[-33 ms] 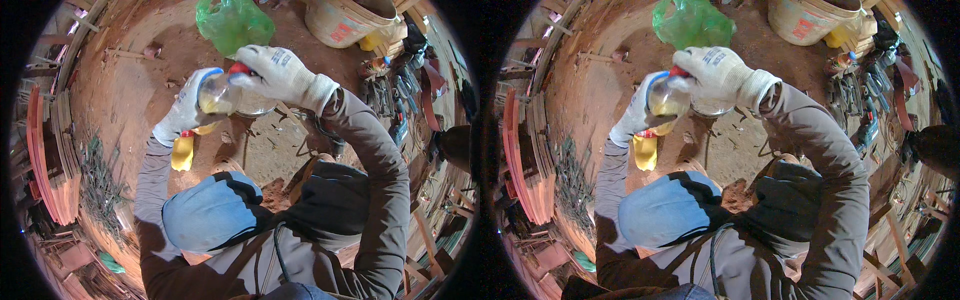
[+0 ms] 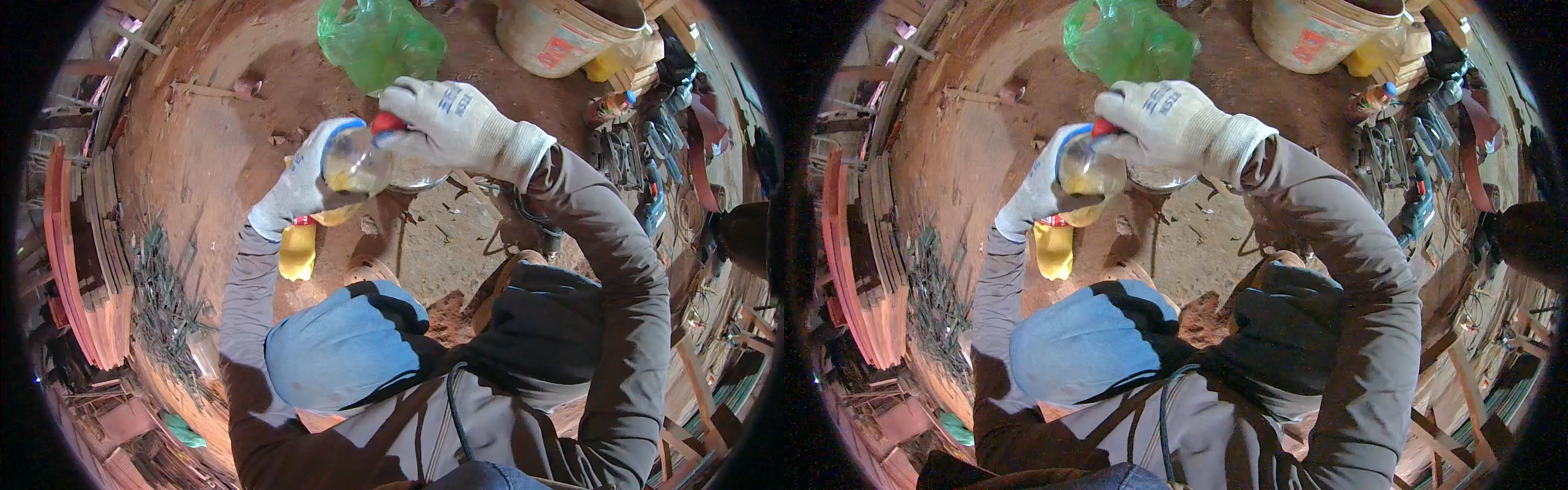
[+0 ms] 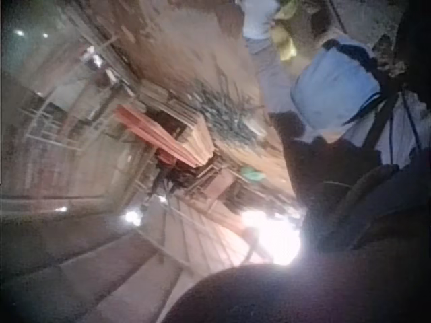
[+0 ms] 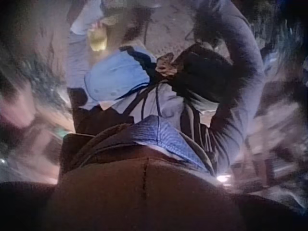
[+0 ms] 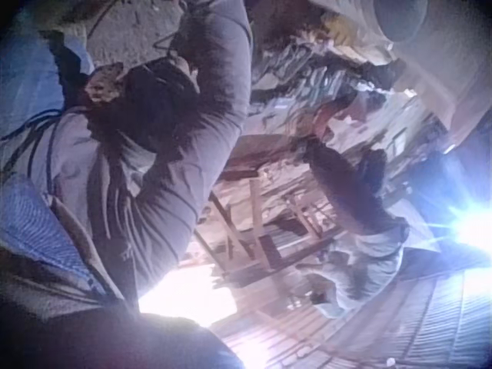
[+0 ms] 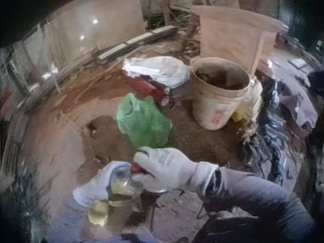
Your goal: The person squats on the floor and pours liquids from plastic bottles into a small container, then stirs the mixture with a stick. The mixture changes color as more liquid is added and stirred.
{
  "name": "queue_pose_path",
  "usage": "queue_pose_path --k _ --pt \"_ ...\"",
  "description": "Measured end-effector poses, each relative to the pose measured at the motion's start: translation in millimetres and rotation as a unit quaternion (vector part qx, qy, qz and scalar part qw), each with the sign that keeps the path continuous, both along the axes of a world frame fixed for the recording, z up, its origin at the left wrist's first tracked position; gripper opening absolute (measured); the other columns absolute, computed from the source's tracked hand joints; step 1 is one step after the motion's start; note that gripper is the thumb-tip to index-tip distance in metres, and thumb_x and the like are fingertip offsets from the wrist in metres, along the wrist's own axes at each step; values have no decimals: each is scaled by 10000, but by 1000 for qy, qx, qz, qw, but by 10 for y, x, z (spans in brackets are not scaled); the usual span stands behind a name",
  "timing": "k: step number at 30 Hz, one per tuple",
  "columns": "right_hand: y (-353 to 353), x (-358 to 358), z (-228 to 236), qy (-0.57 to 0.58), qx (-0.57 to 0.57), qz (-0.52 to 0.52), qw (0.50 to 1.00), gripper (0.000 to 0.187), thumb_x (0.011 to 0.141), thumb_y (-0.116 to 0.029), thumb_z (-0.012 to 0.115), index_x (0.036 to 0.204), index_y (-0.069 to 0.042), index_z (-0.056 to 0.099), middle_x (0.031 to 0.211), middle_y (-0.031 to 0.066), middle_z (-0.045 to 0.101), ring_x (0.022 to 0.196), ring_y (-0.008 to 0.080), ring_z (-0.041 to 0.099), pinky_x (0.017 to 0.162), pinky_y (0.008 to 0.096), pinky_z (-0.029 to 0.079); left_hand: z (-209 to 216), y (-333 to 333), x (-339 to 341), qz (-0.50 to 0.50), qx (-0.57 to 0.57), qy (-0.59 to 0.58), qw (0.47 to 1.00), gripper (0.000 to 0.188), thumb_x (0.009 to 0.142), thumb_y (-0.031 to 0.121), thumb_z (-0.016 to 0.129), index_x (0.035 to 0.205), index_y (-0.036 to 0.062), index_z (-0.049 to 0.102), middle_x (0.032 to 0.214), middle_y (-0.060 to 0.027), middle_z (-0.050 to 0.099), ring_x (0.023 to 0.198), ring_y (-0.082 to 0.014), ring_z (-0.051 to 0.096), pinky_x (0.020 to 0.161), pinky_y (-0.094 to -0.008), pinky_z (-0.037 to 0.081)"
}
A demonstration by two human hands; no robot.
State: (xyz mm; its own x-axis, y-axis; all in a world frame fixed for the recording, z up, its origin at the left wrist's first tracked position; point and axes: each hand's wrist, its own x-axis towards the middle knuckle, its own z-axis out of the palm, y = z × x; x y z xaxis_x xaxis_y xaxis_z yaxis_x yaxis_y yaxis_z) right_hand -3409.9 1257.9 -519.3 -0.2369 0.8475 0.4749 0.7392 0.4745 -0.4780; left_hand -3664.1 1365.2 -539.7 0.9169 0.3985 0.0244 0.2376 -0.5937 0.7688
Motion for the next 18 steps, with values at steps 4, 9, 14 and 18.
queue_pose_path --k 4,9,14,18 --pt "-116 81 -95 -156 -12 66 985 232 923 -275 640 1118 -159 590 1086 107 626 875 330 720 701 434 583 -170 -60 -124 6 -57 57 997 906 674 208 938 1442 76 474 1401 -129 539 1278 -279 543 1108 -420 423" --pt "-101 289 -154 -135 -16 35 990 296 878 -151 639 1172 -184 619 1151 98 627 1012 318 702 795 435 585 -359 25 -180 1 117 74 990 960 647 230 946 1458 89 452 1373 -156 545 1263 -349 539 1080 -459 446" --pt "-113 430 -222 -50 -2 -51 997 332 887 -130 632 1219 -126 635 1220 110 638 1067 337 677 873 433 563 -541 56 -298 74 215 236 945 1038 611 267 947 1496 191 410 1258 -173 557 1175 -400 555 978 -516 494" --pt "-117 491 -316 -16 3 -76 997 347 895 -156 623 1241 -143 645 1186 111 648 1050 354 672 874 454 555 -615 45 -307 89 261 314 908 982 656 297 896 1505 253 405 1234 -174 547 1159 -402 569 929 -536 507"
